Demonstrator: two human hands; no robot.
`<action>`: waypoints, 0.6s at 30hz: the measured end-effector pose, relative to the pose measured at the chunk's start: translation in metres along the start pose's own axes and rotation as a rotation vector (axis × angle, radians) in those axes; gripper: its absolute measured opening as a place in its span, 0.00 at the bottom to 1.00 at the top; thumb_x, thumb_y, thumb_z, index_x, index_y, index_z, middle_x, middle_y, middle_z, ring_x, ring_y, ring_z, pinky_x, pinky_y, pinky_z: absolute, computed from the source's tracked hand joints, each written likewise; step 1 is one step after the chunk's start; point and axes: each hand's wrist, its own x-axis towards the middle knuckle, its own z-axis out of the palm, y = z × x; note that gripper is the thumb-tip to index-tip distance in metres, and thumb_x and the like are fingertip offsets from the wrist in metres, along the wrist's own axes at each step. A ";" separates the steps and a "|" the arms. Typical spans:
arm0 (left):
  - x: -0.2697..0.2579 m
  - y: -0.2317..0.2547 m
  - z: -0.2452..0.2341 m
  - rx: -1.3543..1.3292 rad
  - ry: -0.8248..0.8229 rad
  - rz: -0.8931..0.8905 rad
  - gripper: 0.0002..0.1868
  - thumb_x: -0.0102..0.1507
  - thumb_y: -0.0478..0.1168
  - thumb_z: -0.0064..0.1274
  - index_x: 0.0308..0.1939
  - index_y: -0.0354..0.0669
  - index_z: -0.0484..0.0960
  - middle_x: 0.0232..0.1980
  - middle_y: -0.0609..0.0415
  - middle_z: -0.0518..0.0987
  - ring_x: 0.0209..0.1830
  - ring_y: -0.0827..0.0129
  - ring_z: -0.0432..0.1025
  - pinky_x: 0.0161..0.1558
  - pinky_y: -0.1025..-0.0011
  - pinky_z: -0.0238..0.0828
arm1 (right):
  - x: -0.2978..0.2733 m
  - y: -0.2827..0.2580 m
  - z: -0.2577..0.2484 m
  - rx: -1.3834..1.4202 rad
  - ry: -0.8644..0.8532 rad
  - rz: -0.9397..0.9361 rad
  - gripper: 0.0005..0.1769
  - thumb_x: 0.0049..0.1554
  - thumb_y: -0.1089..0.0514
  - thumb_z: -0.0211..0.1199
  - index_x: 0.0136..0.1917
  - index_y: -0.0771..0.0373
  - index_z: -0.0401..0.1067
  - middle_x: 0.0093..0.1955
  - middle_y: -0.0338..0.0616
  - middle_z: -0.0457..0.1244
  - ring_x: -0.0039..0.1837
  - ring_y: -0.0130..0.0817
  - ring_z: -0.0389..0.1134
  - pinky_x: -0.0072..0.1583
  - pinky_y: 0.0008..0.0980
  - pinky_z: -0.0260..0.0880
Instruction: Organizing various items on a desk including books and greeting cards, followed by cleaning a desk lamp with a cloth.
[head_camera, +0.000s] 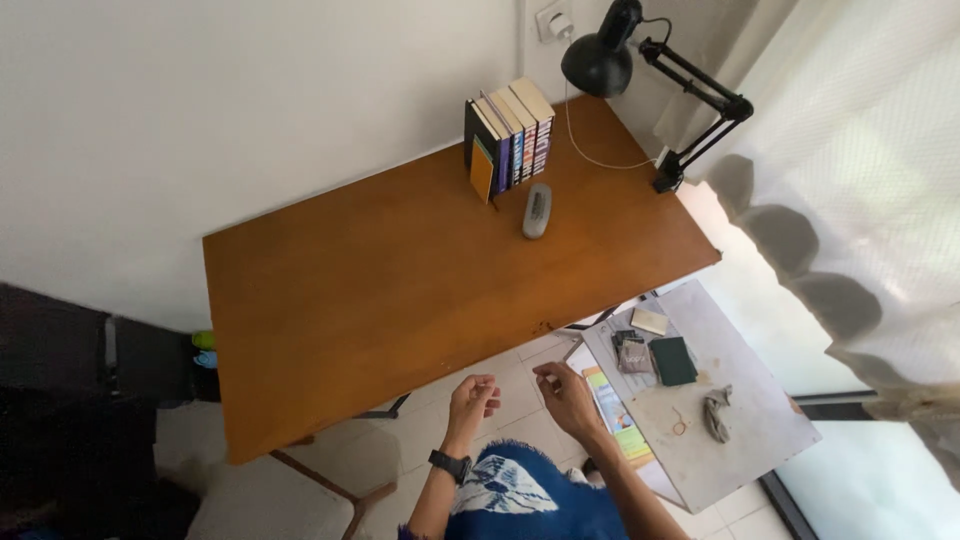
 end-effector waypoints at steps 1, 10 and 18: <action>-0.003 0.009 -0.006 0.005 -0.001 -0.012 0.14 0.67 0.47 0.54 0.51 0.44 0.82 0.40 0.54 0.83 0.34 0.72 0.78 0.36 0.74 0.75 | 0.001 -0.012 0.004 0.004 -0.002 0.013 0.11 0.58 0.61 0.62 0.54 0.61 0.78 0.44 0.47 0.73 0.41 0.36 0.74 0.45 0.35 0.74; 0.038 0.051 -0.024 -0.014 -0.028 -0.069 0.16 0.67 0.49 0.55 0.51 0.43 0.82 0.41 0.55 0.83 0.37 0.72 0.77 0.39 0.74 0.74 | 0.050 -0.046 0.026 -0.055 0.003 -0.074 0.13 0.57 0.62 0.60 0.56 0.63 0.75 0.52 0.47 0.70 0.42 0.40 0.74 0.46 0.38 0.75; 0.132 0.079 -0.028 -0.010 0.003 -0.034 0.17 0.67 0.45 0.54 0.56 0.42 0.80 0.43 0.60 0.83 0.38 0.77 0.77 0.38 0.80 0.72 | 0.137 -0.054 0.035 -0.045 0.065 -0.163 0.12 0.57 0.60 0.62 0.55 0.62 0.78 0.49 0.49 0.72 0.43 0.40 0.74 0.47 0.37 0.74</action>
